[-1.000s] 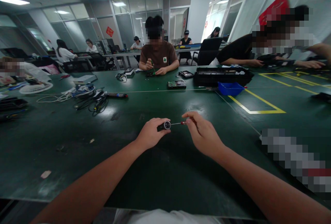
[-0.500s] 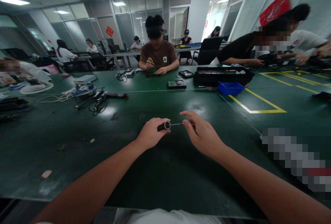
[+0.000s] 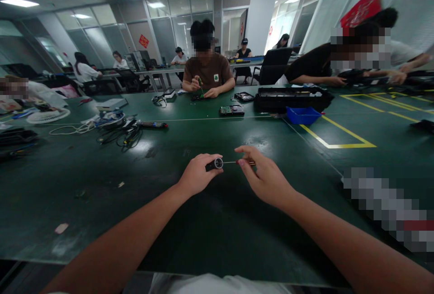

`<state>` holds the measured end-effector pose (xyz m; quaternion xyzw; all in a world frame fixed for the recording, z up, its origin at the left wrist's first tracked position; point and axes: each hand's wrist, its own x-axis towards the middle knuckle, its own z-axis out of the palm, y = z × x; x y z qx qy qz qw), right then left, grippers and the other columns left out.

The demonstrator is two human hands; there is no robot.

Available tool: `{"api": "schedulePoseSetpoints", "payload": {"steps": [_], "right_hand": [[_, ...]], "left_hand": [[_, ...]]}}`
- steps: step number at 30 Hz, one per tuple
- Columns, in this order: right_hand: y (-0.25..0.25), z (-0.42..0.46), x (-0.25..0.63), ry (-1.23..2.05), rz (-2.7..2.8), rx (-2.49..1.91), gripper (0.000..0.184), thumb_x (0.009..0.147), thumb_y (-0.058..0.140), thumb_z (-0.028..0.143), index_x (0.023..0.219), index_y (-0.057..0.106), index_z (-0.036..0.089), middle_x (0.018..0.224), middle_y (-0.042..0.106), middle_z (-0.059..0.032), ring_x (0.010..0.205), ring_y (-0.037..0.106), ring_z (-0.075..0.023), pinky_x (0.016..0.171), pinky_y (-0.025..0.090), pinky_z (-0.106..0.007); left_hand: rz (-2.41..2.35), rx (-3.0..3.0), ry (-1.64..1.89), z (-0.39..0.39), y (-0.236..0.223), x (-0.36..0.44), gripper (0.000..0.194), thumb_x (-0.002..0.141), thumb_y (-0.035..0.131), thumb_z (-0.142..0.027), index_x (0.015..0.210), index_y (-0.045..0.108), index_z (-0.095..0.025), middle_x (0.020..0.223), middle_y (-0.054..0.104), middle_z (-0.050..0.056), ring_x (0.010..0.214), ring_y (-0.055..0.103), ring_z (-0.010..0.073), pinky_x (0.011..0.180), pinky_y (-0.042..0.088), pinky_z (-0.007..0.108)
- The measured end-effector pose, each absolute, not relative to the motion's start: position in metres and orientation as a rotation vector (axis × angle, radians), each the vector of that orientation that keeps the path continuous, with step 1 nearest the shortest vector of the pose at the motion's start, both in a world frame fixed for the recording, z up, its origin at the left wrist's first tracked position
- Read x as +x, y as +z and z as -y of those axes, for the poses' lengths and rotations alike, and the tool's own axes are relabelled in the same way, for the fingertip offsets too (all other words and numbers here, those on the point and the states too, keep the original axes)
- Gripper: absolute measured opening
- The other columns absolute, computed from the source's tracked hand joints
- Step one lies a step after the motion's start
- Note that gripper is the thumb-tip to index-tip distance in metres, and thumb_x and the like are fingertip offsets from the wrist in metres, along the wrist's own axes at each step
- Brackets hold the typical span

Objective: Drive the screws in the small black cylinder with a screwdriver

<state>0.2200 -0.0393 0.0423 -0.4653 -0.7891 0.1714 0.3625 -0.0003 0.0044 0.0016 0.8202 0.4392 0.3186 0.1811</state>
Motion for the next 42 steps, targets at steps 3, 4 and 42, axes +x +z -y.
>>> {"api": "schedulePoseSetpoints", "payload": {"steps": [3,4,42], "right_hand": [[0.044,0.039,0.220,0.474,2.011,-1.200,0.030,0.098,0.045,0.028,0.126,0.051,0.020,0.089,0.069,-0.0058,0.078,0.065,-0.0207,0.066,0.048,-0.033],[0.044,0.039,0.220,0.480,1.996,-1.233,0.029,0.099,0.043,0.030,0.125,0.051,0.020,0.086,0.068,-0.0050,0.073,0.064,-0.0200,0.063,0.047,-0.032],[0.022,0.008,0.222,1.323,0.899,-0.987,0.025,0.084,0.064,0.045,0.083,0.061,0.020,0.065,0.057,0.0014,0.059,0.054,-0.0146,0.060,0.049,-0.032]], "left_hand": [[-1.256,2.306,0.892,-0.004,0.003,0.000,0.037,0.084,0.073,-0.028,0.120,0.067,-0.026,0.111,0.070,0.003,0.105,0.062,0.0227,0.093,0.047,0.037],[-1.256,2.308,0.884,-0.004,0.003,0.001,0.037,0.084,0.074,-0.027,0.120,0.067,-0.025,0.110,0.070,0.003,0.104,0.062,0.0227,0.093,0.047,0.037],[-1.216,2.370,1.039,-0.007,0.007,0.000,0.036,0.085,0.073,-0.024,0.120,0.066,-0.025,0.117,0.069,0.002,0.110,0.061,0.0210,0.100,0.045,0.039]]}}
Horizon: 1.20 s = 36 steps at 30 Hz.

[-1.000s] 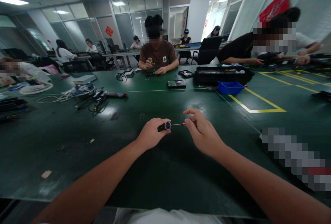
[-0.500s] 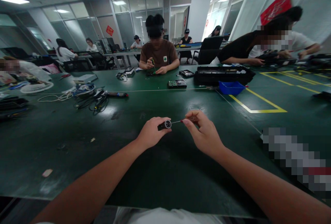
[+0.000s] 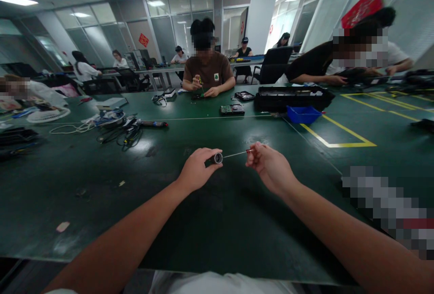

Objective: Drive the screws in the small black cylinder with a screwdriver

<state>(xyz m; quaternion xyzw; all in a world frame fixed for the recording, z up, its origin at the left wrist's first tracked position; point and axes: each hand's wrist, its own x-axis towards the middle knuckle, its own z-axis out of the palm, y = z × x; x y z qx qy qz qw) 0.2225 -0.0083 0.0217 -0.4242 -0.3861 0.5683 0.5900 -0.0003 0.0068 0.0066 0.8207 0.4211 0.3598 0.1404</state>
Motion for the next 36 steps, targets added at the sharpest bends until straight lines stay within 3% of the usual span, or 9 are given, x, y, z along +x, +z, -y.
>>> {"api": "schedulePoseSetpoints", "payload": {"steps": [12,29,36], "right_hand": [[0.028,0.027,0.219,0.681,1.548,-1.197,0.024,0.098,0.047,0.040,0.092,0.058,0.021,0.073,0.063,-0.0006,0.070,0.061,-0.0174,0.069,0.047,-0.033],[0.032,0.038,0.214,0.362,1.828,-1.222,0.013,0.098,0.047,0.031,0.100,0.054,0.021,0.082,0.070,-0.0048,0.074,0.069,-0.0202,0.066,0.047,-0.032],[0.030,0.031,0.218,0.540,1.744,-1.239,0.019,0.099,0.045,0.036,0.098,0.057,0.021,0.081,0.070,-0.0041,0.076,0.069,-0.0202,0.066,0.049,-0.032]], "left_hand": [[-1.271,2.357,0.921,-0.002,0.008,0.002,0.038,0.085,0.073,-0.027,0.122,0.065,-0.026,0.116,0.069,0.002,0.108,0.060,0.0213,0.096,0.046,0.039],[-1.228,2.380,0.904,-0.004,0.006,0.001,0.039,0.084,0.073,-0.024,0.122,0.065,-0.026,0.116,0.069,0.003,0.109,0.060,0.0206,0.097,0.046,0.038],[-1.264,2.351,0.873,-0.005,0.004,0.000,0.037,0.086,0.071,-0.027,0.123,0.065,-0.027,0.117,0.068,0.004,0.110,0.059,0.0219,0.096,0.046,0.039]]}}
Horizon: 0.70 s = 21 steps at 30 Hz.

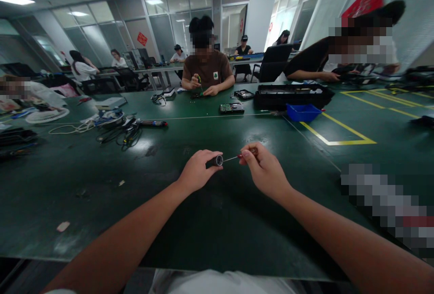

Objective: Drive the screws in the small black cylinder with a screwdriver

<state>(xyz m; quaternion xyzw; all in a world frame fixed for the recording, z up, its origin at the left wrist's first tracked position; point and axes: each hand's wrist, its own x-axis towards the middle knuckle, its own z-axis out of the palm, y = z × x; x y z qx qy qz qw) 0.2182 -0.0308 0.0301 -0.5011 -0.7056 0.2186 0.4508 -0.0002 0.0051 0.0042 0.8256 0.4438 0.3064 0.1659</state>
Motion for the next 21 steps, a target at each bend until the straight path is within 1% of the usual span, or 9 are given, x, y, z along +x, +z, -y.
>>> {"api": "schedulePoseSetpoints", "payload": {"steps": [9,16,21], "right_hand": [[0.0283,0.0313,0.2175,0.546,1.743,-1.231,0.018,0.099,0.047,0.037,0.098,0.057,0.022,0.081,0.070,-0.0039,0.077,0.069,-0.0202,0.068,0.050,-0.033],[0.0267,0.0295,0.2173,0.551,1.728,-1.245,0.018,0.098,0.047,0.036,0.099,0.057,0.021,0.082,0.071,-0.0048,0.078,0.070,-0.0207,0.068,0.050,-0.033],[0.0252,0.0278,0.2176,0.539,1.712,-1.250,0.020,0.098,0.047,0.037,0.097,0.057,0.021,0.079,0.071,-0.0041,0.075,0.069,-0.0200,0.067,0.050,-0.033]], "left_hand": [[-1.284,2.338,0.878,-0.0048,0.0066,0.0008,0.037,0.085,0.072,-0.026,0.121,0.066,-0.026,0.116,0.068,0.004,0.109,0.059,0.0224,0.096,0.045,0.040],[-1.288,2.353,0.845,-0.0038,0.0058,0.0014,0.036,0.086,0.071,-0.030,0.121,0.065,-0.027,0.112,0.069,0.003,0.105,0.059,0.0229,0.092,0.045,0.039],[-1.318,2.361,0.808,-0.0052,0.0038,0.0015,0.037,0.084,0.073,-0.032,0.120,0.066,-0.027,0.106,0.069,0.003,0.100,0.060,0.0236,0.088,0.045,0.039]]}}
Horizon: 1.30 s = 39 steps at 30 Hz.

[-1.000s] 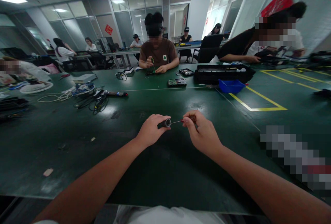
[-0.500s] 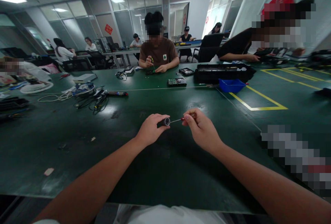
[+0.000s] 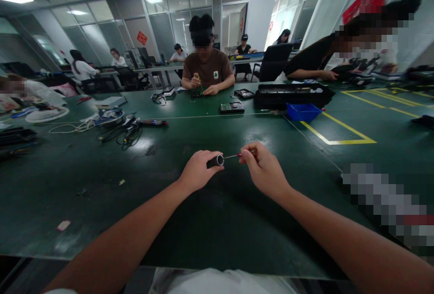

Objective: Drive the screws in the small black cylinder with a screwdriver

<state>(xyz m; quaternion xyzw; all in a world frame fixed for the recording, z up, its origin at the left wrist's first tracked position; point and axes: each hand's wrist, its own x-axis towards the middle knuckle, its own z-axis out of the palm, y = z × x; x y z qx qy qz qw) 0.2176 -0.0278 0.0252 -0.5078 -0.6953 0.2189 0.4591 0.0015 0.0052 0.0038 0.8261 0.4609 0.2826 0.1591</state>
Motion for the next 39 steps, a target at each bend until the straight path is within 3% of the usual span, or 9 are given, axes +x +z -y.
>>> {"api": "schedulePoseSetpoints", "payload": {"steps": [8,39], "right_hand": [[0.036,0.036,0.222,0.361,1.734,-1.243,0.021,0.099,0.046,0.037,0.096,0.058,0.021,0.076,0.069,-0.0031,0.070,0.067,-0.0189,0.065,0.047,-0.032],[0.039,0.035,0.222,0.225,1.880,-1.312,0.017,0.099,0.045,0.032,0.094,0.056,0.019,0.071,0.065,-0.0020,0.062,0.063,-0.0177,0.055,0.042,-0.028]], "left_hand": [[-1.318,2.324,0.789,-0.004,0.006,0.001,0.035,0.084,0.073,-0.032,0.118,0.067,-0.026,0.105,0.070,0.003,0.097,0.060,0.0233,0.086,0.045,0.039],[-1.337,2.269,0.769,-0.007,0.001,0.000,0.040,0.083,0.073,-0.036,0.122,0.067,-0.028,0.106,0.069,0.003,0.100,0.060,0.0234,0.086,0.044,0.037]]}}
